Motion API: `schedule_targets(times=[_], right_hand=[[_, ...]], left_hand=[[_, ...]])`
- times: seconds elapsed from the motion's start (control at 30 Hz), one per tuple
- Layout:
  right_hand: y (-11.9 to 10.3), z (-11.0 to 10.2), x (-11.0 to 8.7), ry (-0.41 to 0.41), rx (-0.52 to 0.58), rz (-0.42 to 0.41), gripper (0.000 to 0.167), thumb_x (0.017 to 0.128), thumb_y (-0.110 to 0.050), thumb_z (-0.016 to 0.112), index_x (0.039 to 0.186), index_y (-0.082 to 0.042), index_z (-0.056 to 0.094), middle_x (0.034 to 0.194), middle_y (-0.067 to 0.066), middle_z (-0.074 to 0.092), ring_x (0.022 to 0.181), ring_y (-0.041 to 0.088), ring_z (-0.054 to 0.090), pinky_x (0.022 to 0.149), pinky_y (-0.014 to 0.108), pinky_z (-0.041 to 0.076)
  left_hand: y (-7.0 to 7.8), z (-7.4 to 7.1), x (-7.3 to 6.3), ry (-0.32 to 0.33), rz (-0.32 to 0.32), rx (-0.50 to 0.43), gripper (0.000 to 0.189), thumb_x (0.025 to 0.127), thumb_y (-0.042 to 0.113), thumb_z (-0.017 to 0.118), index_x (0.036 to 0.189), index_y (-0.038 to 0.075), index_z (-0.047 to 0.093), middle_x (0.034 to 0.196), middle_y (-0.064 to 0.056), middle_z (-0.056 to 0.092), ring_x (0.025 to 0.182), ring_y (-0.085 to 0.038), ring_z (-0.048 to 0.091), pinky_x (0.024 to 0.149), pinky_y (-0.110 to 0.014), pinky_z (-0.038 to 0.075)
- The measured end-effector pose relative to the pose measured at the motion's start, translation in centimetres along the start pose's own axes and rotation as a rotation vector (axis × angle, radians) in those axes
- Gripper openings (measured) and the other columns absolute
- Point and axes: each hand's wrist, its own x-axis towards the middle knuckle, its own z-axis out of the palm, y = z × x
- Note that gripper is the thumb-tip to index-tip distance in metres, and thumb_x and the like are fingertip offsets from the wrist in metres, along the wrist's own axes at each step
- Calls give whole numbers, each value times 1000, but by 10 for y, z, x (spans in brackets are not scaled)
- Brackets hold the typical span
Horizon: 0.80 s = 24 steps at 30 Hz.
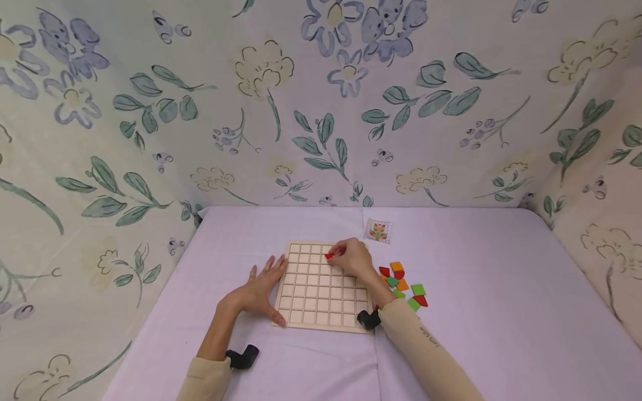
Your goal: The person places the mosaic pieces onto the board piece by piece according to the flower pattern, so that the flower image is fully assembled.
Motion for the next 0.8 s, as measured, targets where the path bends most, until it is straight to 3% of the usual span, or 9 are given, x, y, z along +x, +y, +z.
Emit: schedule_targets(times=[0.43, 0.8], right_hand=[[7, -4, 1, -40, 60, -15, 14, 91, -12, 79, 104, -7, 81, 89, 7, 73, 77, 17, 61, 67, 27, 49], [2, -3, 2, -30, 29, -14, 14, 89, -17, 81, 101, -10, 83, 86, 8, 72, 73, 19, 52, 64, 29, 41]], left_hand=[[1, -1, 1, -3, -5, 10, 150, 54, 45, 102, 166, 6, 12, 176, -11, 2, 163, -37, -5, 126, -69, -6], [-2, 2, 3, -7, -10, 7, 151, 54, 47, 101, 167, 8, 10, 176, -9, 0, 163, -35, -7, 127, -68, -7]])
